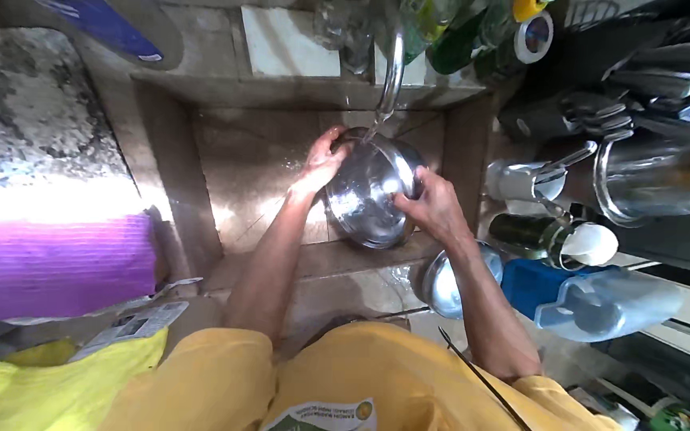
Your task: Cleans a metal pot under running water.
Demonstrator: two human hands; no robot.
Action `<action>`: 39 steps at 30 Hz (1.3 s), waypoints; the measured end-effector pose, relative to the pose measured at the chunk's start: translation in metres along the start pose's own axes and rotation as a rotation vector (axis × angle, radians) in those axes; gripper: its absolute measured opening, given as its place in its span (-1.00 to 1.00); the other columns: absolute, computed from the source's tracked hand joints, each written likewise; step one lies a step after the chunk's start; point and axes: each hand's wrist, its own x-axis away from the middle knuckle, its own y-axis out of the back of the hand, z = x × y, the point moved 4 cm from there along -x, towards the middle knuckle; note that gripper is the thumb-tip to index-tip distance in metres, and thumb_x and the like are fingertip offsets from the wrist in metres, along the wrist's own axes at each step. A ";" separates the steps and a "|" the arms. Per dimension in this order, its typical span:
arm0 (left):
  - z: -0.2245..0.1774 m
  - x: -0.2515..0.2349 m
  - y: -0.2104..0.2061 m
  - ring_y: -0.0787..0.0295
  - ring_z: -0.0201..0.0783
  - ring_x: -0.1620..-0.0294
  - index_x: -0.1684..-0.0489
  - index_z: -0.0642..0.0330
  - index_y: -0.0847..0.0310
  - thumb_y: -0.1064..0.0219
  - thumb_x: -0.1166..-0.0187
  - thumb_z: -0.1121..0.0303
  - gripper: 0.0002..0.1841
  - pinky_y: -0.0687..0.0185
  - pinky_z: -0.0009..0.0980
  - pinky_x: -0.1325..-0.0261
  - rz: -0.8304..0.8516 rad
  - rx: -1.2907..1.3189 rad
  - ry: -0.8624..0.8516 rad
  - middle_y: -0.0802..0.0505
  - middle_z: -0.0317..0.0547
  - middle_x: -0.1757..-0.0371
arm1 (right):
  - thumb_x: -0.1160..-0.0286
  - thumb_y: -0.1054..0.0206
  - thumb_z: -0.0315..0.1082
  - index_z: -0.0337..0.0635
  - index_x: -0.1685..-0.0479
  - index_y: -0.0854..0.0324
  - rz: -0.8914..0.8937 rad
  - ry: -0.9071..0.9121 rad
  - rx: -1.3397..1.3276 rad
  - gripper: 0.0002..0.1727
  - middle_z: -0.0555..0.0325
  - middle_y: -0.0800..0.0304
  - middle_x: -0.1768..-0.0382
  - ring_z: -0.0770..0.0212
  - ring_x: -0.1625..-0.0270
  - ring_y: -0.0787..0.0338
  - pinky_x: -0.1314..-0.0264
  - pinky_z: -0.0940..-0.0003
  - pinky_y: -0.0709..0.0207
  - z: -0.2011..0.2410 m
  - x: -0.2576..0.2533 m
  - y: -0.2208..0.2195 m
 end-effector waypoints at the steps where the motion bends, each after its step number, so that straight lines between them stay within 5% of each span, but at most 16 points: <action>1: -0.011 0.001 -0.007 -0.68 -0.22 -0.43 -0.44 0.26 -0.59 -0.31 -0.67 0.28 -0.58 -0.49 -0.21 -0.60 0.035 -0.015 -0.021 -0.78 0.06 -0.36 | -0.38 -0.44 -0.04 -0.15 0.10 -0.63 -0.012 -0.036 0.026 -0.63 0.01 -0.69 0.46 -0.03 0.41 -0.72 0.37 -0.13 -0.54 -0.001 -0.010 0.000; 4: -0.047 -0.002 -0.019 -0.75 -0.16 -0.36 -0.32 0.14 -0.71 -0.40 -0.54 0.17 -0.58 -0.55 -0.07 -0.51 0.146 -0.237 -0.242 -0.85 -0.02 -0.26 | -0.32 -0.45 -0.13 -0.15 0.15 -0.66 -0.031 -0.024 0.011 -0.71 0.04 -0.72 0.43 0.00 0.34 -0.73 0.27 -0.13 -0.55 0.001 -0.034 -0.002; 9: -0.009 -0.001 0.008 -0.68 -0.15 -0.45 -0.45 0.26 -0.60 -0.23 -0.73 0.26 -0.59 -0.46 -0.15 -0.61 0.008 -0.078 -0.001 -0.77 0.12 -0.38 | -0.46 -0.44 -0.08 -0.10 0.21 -0.54 -0.021 0.055 -0.043 -0.71 0.09 -0.58 0.56 0.12 0.58 -0.60 0.57 0.09 -0.45 -0.002 0.003 0.008; 12: -0.044 0.001 -0.012 -0.74 -0.14 -0.37 -0.33 0.13 -0.71 -0.33 -0.61 0.19 -0.61 -0.54 -0.04 -0.53 0.111 -0.212 -0.113 -0.85 0.00 -0.26 | -0.36 -0.47 -0.03 -0.18 0.14 -0.70 -0.064 -0.004 0.038 -0.62 0.00 -0.74 0.40 0.00 0.33 -0.75 0.24 -0.13 -0.58 -0.004 -0.027 0.009; 14: -0.061 -0.006 -0.015 -0.79 -0.07 -0.30 -0.30 0.03 -0.74 -0.34 -0.57 0.10 -0.60 -0.61 0.07 -0.41 0.181 -0.362 -0.260 -0.87 -0.04 -0.22 | -0.28 -0.47 -0.09 -0.16 0.17 -0.71 -0.048 0.004 0.053 -0.67 0.01 -0.76 0.39 -0.01 0.30 -0.76 0.22 -0.16 -0.57 0.002 -0.042 0.005; 17: -0.023 -0.009 0.002 -0.77 -0.10 -0.34 -0.39 0.18 -0.67 -0.27 -0.68 0.26 -0.62 -0.56 -0.03 -0.52 0.125 -0.228 -0.085 -0.84 0.07 -0.27 | -0.31 -0.43 -0.21 -0.13 0.22 -0.62 -0.001 0.029 -0.026 -0.78 0.08 -0.65 0.50 0.10 0.46 -0.67 0.41 0.00 -0.52 -0.001 -0.016 0.007; 19: 0.006 -0.004 0.007 -0.74 -0.07 -0.35 -0.44 0.24 -0.59 -0.19 -0.77 0.20 -0.59 -0.54 -0.04 -0.52 0.049 -0.113 0.052 -0.80 0.16 -0.30 | -0.42 -0.43 -0.11 -0.09 0.26 -0.55 0.016 0.028 -0.049 -0.74 0.10 -0.58 0.57 0.13 0.59 -0.60 0.58 0.10 -0.45 -0.002 0.000 0.010; 21: -0.003 0.000 -0.004 -0.72 -0.12 -0.39 -0.47 0.18 -0.58 -0.22 -0.74 0.20 -0.59 -0.52 -0.05 -0.56 0.058 -0.099 0.069 -0.80 0.10 -0.33 | -0.36 -0.47 -0.02 -0.16 0.19 -0.65 -0.012 -0.027 0.021 -0.63 0.04 -0.68 0.47 0.04 0.42 -0.70 0.35 -0.08 -0.54 0.000 -0.011 0.010; 27: -0.046 -0.006 -0.011 -0.75 -0.23 -0.28 -0.27 0.14 -0.72 -0.36 -0.59 0.22 -0.65 -0.56 -0.15 -0.46 0.121 -0.221 -0.189 -0.86 -0.05 -0.19 | -0.31 -0.49 -0.08 -0.12 0.17 -0.64 -0.028 -0.025 0.037 -0.68 0.09 -0.69 0.46 0.08 0.40 -0.70 0.31 -0.06 -0.54 -0.006 -0.025 0.010; 30: -0.047 0.000 -0.022 -0.79 -0.05 -0.30 -0.24 0.13 -0.77 -0.35 -0.58 0.21 -0.65 -0.59 0.03 -0.43 0.112 -0.308 -0.290 -0.87 0.01 -0.20 | -0.33 -0.50 0.03 -0.13 0.07 -0.66 0.016 -0.066 0.095 -0.57 0.03 -0.75 0.41 -0.01 0.33 -0.77 0.24 -0.17 -0.58 -0.013 -0.030 0.006; 33: -0.057 -0.002 -0.030 -0.80 -0.05 -0.25 -0.22 0.08 -0.76 -0.35 -0.57 0.20 -0.67 -0.62 0.05 -0.36 0.129 -0.344 -0.371 -0.88 -0.03 -0.18 | -0.29 -0.45 -0.13 -0.14 0.13 -0.69 0.014 -0.006 0.077 -0.70 0.04 -0.73 0.41 0.01 0.34 -0.74 0.27 -0.13 -0.55 -0.013 -0.037 0.005; 39: 0.021 0.005 -0.004 -0.74 -0.16 -0.31 -0.45 0.27 -0.57 -0.21 -0.76 0.24 -0.59 -0.58 -0.15 -0.47 -0.073 0.051 0.106 -0.79 0.14 -0.29 | -0.42 -0.47 -0.10 -0.08 0.31 -0.55 -0.027 0.040 -0.121 -0.73 0.17 -0.59 0.62 0.23 0.65 -0.57 0.63 0.24 -0.43 -0.006 0.001 0.019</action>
